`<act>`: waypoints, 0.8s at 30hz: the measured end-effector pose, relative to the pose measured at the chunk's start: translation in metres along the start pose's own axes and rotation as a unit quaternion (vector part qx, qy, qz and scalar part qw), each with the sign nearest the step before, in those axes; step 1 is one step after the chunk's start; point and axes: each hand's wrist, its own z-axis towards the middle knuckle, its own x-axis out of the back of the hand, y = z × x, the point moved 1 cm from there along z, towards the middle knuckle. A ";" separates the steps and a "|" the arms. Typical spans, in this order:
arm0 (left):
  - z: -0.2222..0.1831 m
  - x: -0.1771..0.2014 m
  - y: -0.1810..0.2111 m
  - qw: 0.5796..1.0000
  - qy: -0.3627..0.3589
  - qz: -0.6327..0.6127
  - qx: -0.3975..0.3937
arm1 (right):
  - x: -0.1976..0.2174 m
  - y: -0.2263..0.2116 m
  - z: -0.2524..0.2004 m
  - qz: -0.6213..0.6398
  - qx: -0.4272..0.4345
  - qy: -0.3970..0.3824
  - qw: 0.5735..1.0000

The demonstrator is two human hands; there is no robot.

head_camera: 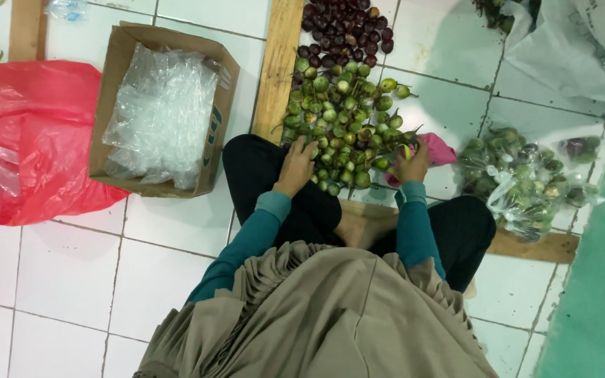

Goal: A person sitting on a tiled floor is manually sorting small green fruits from a pile and placing them into small, clear plastic bags, which are then placed into a cardboard box.

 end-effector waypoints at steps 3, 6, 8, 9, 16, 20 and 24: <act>-0.007 0.005 0.015 0.999 0.017 -0.030 -0.017 | -0.002 0.008 -0.006 -0.005 -0.034 -0.032 0.999; -0.010 -0.012 -0.007 1.000 -0.001 0.018 -0.024 | -0.006 0.045 -0.008 -0.001 -0.053 -0.069 0.996; -0.012 -0.015 -0.014 1.000 0.000 0.016 -0.023 | 0.002 0.053 -0.017 0.003 -0.071 -0.081 0.994; -0.011 -0.016 -0.018 1.000 0.001 0.018 -0.025 | 0.005 0.057 -0.020 0.012 -0.088 -0.090 0.992; -0.020 -0.050 -0.009 0.998 0.019 -0.047 -0.046 | 0.058 -0.036 -0.098 0.143 -0.052 -0.102 0.983; -0.038 -0.088 0.017 0.974 -0.050 -0.206 -0.076 | 0.035 -0.071 -0.138 0.311 -0.003 -0.141 0.940; -0.048 -0.072 0.029 0.926 -0.078 -0.369 -0.005 | 0.014 -0.103 -0.154 0.279 0.038 -0.126 0.951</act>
